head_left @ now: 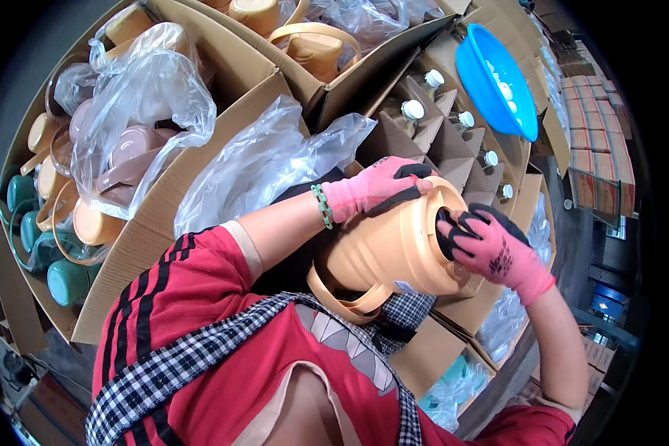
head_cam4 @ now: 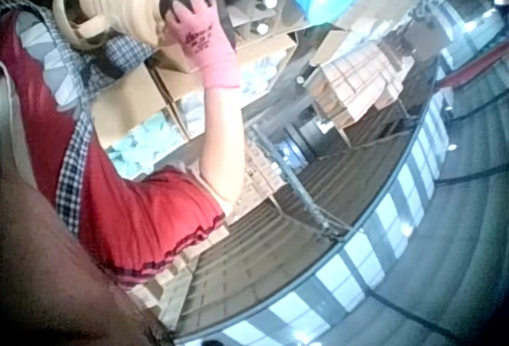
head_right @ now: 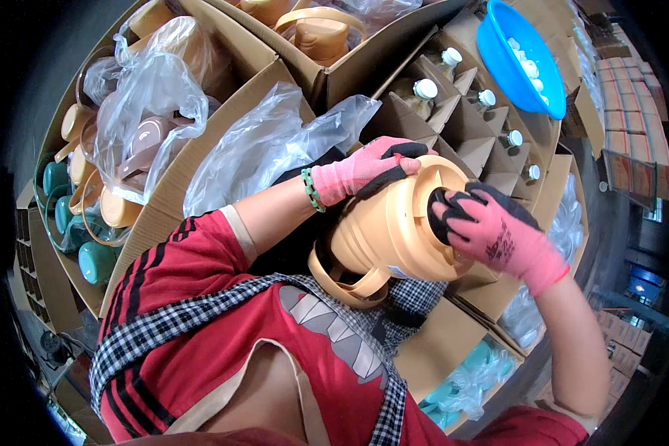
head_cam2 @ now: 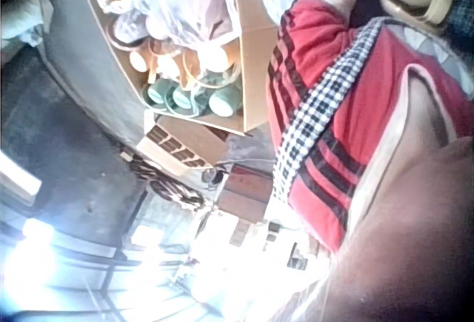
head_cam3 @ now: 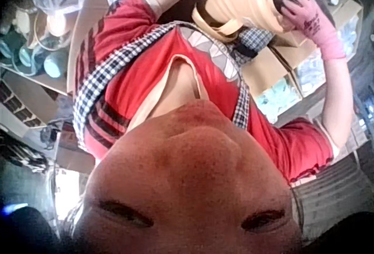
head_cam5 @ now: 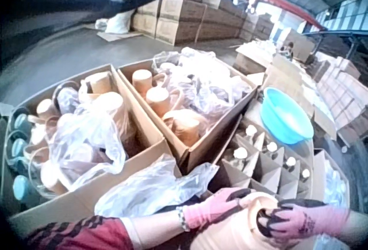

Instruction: The person sits on the floor and packs plastic pitchers into cardboard boxes. They remove the lid from each pitcher, place the pitcher into a clear plastic bag, and then place the bagged pitcher into a box. The person then places the lid into the pitcher and puts the pitcher back into the box.

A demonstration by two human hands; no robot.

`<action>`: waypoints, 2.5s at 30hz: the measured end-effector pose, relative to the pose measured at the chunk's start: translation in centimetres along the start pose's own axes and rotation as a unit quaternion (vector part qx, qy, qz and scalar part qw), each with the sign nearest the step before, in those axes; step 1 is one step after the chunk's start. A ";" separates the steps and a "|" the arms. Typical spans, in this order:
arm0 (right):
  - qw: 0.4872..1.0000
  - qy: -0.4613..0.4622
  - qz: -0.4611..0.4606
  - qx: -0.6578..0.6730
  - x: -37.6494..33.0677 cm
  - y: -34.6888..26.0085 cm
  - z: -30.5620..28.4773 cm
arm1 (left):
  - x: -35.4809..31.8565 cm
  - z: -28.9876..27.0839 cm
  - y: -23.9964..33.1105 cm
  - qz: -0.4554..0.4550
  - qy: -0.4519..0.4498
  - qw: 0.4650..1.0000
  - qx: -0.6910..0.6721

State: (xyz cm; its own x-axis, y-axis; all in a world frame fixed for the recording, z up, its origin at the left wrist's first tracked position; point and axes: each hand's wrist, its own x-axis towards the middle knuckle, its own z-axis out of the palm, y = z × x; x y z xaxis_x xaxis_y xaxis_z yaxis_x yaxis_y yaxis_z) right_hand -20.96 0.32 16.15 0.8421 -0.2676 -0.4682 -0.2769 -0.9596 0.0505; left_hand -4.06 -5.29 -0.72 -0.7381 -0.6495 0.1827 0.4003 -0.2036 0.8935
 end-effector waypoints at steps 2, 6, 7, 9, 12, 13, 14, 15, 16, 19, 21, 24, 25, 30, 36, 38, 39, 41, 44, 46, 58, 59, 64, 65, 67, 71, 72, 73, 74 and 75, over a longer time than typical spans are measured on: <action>0.998 0.003 0.049 0.031 0.1 0.4 0.6 | 0.2 0.4 -0.5 0.024 0.019 0.999 0.014; 0.918 0.044 0.346 0.189 2.0 -1.6 2.3 | 0.7 0.4 -1.6 0.015 0.062 0.996 0.063; 0.878 -0.008 0.409 0.249 3.0 -1.6 1.2 | 0.8 0.3 -1.9 0.016 0.066 0.997 0.042; 0.827 -0.050 0.474 0.298 4.2 -1.3 0.1 | 0.8 -0.3 -1.8 -0.010 0.038 0.999 -0.006; 0.814 0.034 0.503 0.289 4.5 -1.7 0.5 | 0.2 -0.3 -1.1 -0.020 0.129 0.990 0.060; 0.796 0.098 0.517 0.299 4.3 -1.9 1.1 | -0.7 0.1 0.3 0.017 0.170 0.964 0.205; 0.773 0.159 0.529 0.311 4.0 -2.3 2.2 | -2.0 0.7 2.1 0.050 0.206 0.915 0.343; 0.716 0.212 0.538 0.391 3.4 -2.7 3.8 | -3.6 1.0 4.6 0.111 0.220 0.846 0.473; 0.659 0.233 0.542 0.467 3.2 -3.5 3.3 | -5.7 0.7 6.6 0.165 0.230 0.756 0.591; 0.613 0.339 0.560 0.443 1.9 -6.0 5.2 | -10.0 -3.8 7.9 0.009 0.279 0.605 0.745; 0.635 0.383 0.525 0.416 2.3 -6.1 6.4 | -13.1 -7.5 7.3 -0.150 0.300 0.658 0.674; 0.662 0.395 0.499 0.397 2.5 -6.4 6.3 | -14.5 -7.8 9.2 -0.224 0.347 0.848 0.333; 0.670 0.401 0.496 0.380 2.3 -6.7 6.6 | -13.9 -6.4 10.7 -0.097 0.423 0.867 0.245; 0.511 0.593 0.338 0.522 2.8 -8.1 4.9 | -11.7 4.6 16.1 0.334 0.307 0.727 0.515; 0.549 0.621 0.373 0.416 2.8 -11.5 1.2 | -8.4 10.2 10.5 0.253 -0.132 0.709 0.645; 0.421 0.609 0.451 0.499 1.8 -11.0 2.7 | -8.7 10.1 10.6 0.186 -0.057 0.848 0.493; 0.363 0.598 0.398 0.593 0.9 -10.4 4.3 | -8.5 9.1 10.3 0.201 -0.011 0.851 0.486; 0.262 0.611 0.211 0.716 0.1 -11.6 5.2 | -7.8 6.9 9.8 0.047 0.028 0.872 0.487; 0.313 0.489 0.311 0.753 -0.1 -13.3 4.4 | -6.5 5.6 9.6 0.070 0.099 0.775 0.620; 0.446 0.356 0.183 0.801 -1.7 -12.4 4.4 | -4.8 3.7 9.6 0.174 0.053 0.586 0.790; 0.652 0.353 0.620 0.256 -2.2 1.1 17.4 | 6.8 -1.4 -0.1 0.060 0.163 0.962 0.211; 0.571 0.441 0.535 0.441 -1.5 0.9 20.8 | 6.3 -2.0 -3.2 -0.024 0.128 0.991 0.011; 0.401 0.496 0.473 0.608 -0.2 -4.2 21.1 | 0.1 -2.6 -4.7 -0.081 0.110 0.974 -0.179; 0.491 0.480 0.546 0.480 -0.1 -6.7 18.7 | -1.9 -1.8 -4.2 -0.022 0.142 0.987 0.071; 0.653 0.366 0.525 0.406 -0.6 -10.4 15.1 | -5.6 0.3 -1.6 0.028 0.150 0.923 0.353; 0.828 0.146 0.481 0.248 1.6 -14.3 15.4 | -8.4 -0.4 1.9 0.109 0.222 0.830 0.499; 0.815 0.176 0.493 0.249 1.9 -14.4 15.5 | -7.7 -0.2 3.1 0.163 0.234 0.780 0.557; 0.800 0.210 0.505 0.247 2.2 -14.3 15.5 | -6.8 0.7 3.9 0.236 0.254 0.752 0.561; 0.786 0.226 0.504 0.277 2.4 -14.3 15.1 | -6.3 1.5 4.5 0.307 0.271 0.719 0.561; 0.771 0.243 0.503 0.304 2.2 -14.1 14.5 | -6.4 1.9 5.6 0.302 0.162 0.676 0.652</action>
State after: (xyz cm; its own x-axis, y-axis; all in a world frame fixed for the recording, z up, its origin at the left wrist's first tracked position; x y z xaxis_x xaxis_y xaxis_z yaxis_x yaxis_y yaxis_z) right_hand -21.93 14.54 1.66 0.0924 -0.9934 -0.0680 -0.9449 -0.0660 -0.3206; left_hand 1.86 -0.91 3.93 -0.4112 -0.4951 0.7654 -0.3994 0.8526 0.3369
